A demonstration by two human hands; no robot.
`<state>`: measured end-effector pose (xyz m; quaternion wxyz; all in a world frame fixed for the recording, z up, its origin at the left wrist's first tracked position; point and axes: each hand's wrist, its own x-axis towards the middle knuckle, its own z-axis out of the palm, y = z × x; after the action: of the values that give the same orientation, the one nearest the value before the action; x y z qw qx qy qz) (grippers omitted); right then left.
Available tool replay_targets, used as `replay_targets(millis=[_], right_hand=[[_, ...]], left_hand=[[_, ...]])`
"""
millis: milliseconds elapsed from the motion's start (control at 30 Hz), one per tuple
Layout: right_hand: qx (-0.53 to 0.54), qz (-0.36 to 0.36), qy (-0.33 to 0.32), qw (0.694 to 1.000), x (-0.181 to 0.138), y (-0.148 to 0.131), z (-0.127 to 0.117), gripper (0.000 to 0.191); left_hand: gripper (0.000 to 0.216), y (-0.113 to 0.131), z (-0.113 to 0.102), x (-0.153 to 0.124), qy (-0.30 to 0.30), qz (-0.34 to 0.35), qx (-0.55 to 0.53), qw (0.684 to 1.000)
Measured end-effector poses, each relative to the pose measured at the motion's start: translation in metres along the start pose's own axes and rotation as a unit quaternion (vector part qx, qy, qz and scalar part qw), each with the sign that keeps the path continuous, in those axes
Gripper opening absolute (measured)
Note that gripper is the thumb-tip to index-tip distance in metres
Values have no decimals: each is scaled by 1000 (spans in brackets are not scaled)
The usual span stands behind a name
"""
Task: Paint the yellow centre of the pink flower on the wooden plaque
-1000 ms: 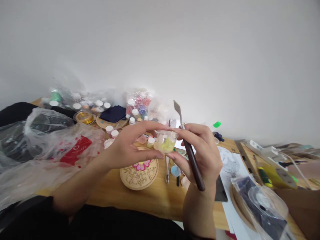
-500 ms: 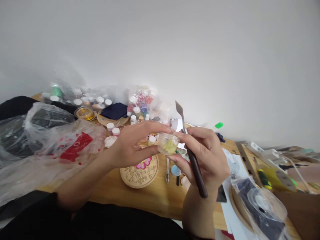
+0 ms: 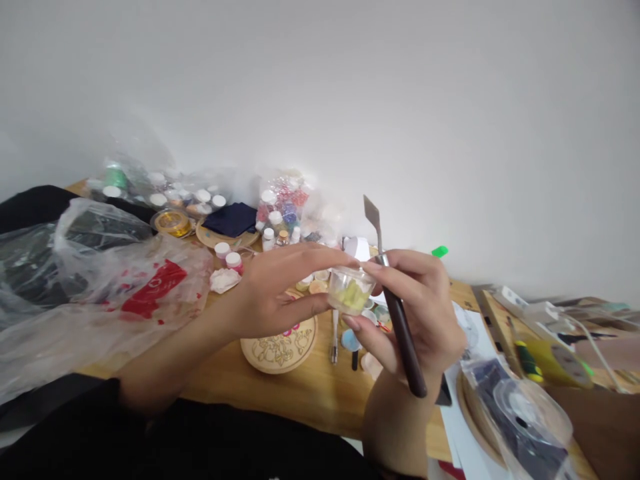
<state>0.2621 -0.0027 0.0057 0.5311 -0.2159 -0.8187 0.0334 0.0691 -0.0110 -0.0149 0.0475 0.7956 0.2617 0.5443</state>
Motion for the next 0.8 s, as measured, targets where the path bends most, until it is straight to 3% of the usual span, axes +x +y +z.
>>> replay_targets(millis=[233, 467, 700, 800], right_hand=[[18, -10, 12, 1000, 1, 4, -3, 32], [14, -14, 10, 1000, 0, 6, -5, 31], [19, 13, 15, 1000, -1, 9, -4, 39], [26, 10, 24, 999, -1, 9, -6, 34]], left_hand=[[32, 6, 0, 5, -47, 18, 17, 999], [28, 8, 0, 9, -55, 37, 5, 998], [31, 8, 14, 3, 54, -22, -102, 993], [33, 9, 15, 2, 62, -32, -135, 988]])
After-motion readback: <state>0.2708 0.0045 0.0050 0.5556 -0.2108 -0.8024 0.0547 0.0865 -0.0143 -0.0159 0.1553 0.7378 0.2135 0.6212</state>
